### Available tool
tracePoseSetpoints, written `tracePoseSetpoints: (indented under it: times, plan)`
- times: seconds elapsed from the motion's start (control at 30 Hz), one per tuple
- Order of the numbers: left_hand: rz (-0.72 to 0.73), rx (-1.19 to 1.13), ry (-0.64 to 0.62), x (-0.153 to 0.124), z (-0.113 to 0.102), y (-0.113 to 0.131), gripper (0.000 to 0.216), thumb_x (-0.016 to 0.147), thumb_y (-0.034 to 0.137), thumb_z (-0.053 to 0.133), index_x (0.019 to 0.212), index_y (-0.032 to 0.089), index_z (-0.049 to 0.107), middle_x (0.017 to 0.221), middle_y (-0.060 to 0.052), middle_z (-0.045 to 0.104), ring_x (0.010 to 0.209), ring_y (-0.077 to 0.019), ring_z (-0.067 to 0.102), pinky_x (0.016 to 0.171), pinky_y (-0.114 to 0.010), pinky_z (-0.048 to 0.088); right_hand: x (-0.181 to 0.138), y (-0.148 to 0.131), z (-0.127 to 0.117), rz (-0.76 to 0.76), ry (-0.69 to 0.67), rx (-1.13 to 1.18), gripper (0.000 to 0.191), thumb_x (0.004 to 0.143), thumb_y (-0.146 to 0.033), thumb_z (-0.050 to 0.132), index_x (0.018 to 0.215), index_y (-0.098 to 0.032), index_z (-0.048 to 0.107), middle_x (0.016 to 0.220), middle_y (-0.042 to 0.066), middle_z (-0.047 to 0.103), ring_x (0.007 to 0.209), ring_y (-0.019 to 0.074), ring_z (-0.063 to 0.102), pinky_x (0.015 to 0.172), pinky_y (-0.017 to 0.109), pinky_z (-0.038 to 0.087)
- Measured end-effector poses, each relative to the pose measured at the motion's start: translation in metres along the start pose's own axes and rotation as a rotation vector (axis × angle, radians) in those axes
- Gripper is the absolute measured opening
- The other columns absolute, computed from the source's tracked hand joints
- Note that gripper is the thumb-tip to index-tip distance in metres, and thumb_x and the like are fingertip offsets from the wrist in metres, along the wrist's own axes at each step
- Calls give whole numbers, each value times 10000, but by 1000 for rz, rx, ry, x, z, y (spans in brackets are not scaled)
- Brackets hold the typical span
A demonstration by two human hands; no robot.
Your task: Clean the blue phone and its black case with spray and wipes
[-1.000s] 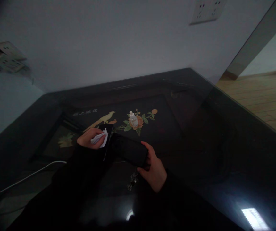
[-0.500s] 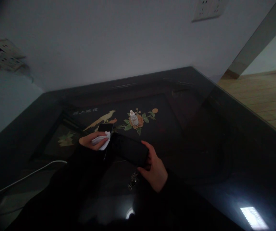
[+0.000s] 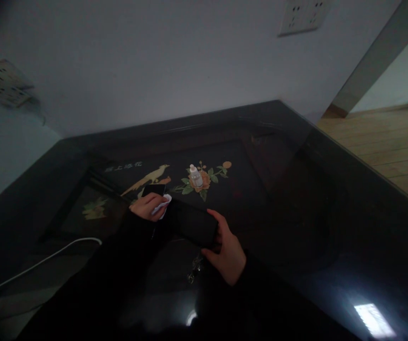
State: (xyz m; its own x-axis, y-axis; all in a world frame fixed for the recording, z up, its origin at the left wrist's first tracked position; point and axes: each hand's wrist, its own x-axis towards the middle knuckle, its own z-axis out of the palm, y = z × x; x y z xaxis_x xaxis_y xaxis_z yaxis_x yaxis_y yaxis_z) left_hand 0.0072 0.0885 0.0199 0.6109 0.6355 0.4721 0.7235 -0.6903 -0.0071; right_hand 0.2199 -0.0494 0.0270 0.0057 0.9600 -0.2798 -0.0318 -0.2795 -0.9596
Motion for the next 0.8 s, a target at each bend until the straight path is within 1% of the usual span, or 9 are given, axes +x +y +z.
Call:
tracePoseSetpoints:
  times: [0.2, 0.27, 0.33, 0.43, 0.57, 0.67, 0.73, 0.8]
  plan:
    - [61, -51, 77, -26, -2, -5, 143, 784, 242, 511, 851, 219, 635, 722, 8, 637, 578, -92, 557, 545, -207, 394, 0, 0, -1, -7, -14, -3, 795, 600, -23, 552, 1285, -259, 225, 1061, 66, 527, 840, 162, 604, 664, 277, 500]
    - [41, -33, 84, -25, -1, -4, 137, 782, 244, 518, 843, 217, 638, 732, 5, 643, 598, -96, 566, 559, -208, 399, 0, -1, -1, -7, -11, -5, 796, 600, -19, 549, 1284, -261, 223, 1043, 60, 530, 821, 153, 606, 654, 267, 500]
    - [33, -18, 70, -17, 0, 1, 146, 784, 257, 513, 840, 216, 642, 739, 1, 645, 618, -103, 575, 571, -215, 401, 0, -1, 0, -9, -4, -6, 798, 599, -18, 551, 1284, -262, 221, 1035, 55, 529, 818, 148, 606, 651, 258, 497]
    - [45, -23, 42, -3, 4, 10, 150, 784, 261, 505, 821, 227, 646, 708, 11, 637, 605, -109, 574, 560, -229, 391, 0, -2, 0, -1, -3, -3, 802, 596, -20, 557, 1282, -260, 219, 1036, 56, 525, 817, 147, 603, 653, 258, 494]
    - [-13, -41, 24, 5, 7, 26, 136, 768, 232, 517, 816, 235, 645, 717, 23, 638, 607, -108, 574, 562, -233, 389, 1, -2, 0, 7, -16, -6, 800, 599, -28, 561, 1282, -261, 216, 1030, 56, 528, 802, 147, 603, 666, 276, 488]
    - [-1, -60, 0, 4, 5, 38, 131, 769, 228, 514, 810, 231, 638, 728, 24, 636, 624, -104, 575, 568, -235, 384, 1, -1, 0, 19, 0, 0, 802, 596, -35, 569, 1281, -264, 220, 1055, 65, 527, 819, 158, 601, 671, 289, 486]
    - [51, -86, -17, -4, 1, 42, 133, 777, 225, 500, 796, 228, 632, 709, 25, 629, 606, -95, 563, 553, -237, 371, 1, 0, 0, 12, 1, -1, 802, 592, -33, 570, 1279, -267, 228, 1085, 70, 519, 847, 165, 598, 674, 289, 487]
    - [102, -109, -42, -15, -3, 41, 152, 774, 203, 483, 823, 227, 625, 714, 21, 629, 606, -92, 557, 550, -239, 364, 0, 0, 0, -3, -6, -23, 797, 596, -26, 560, 1281, -272, 233, 1085, 66, 519, 843, 162, 600, 658, 276, 488]
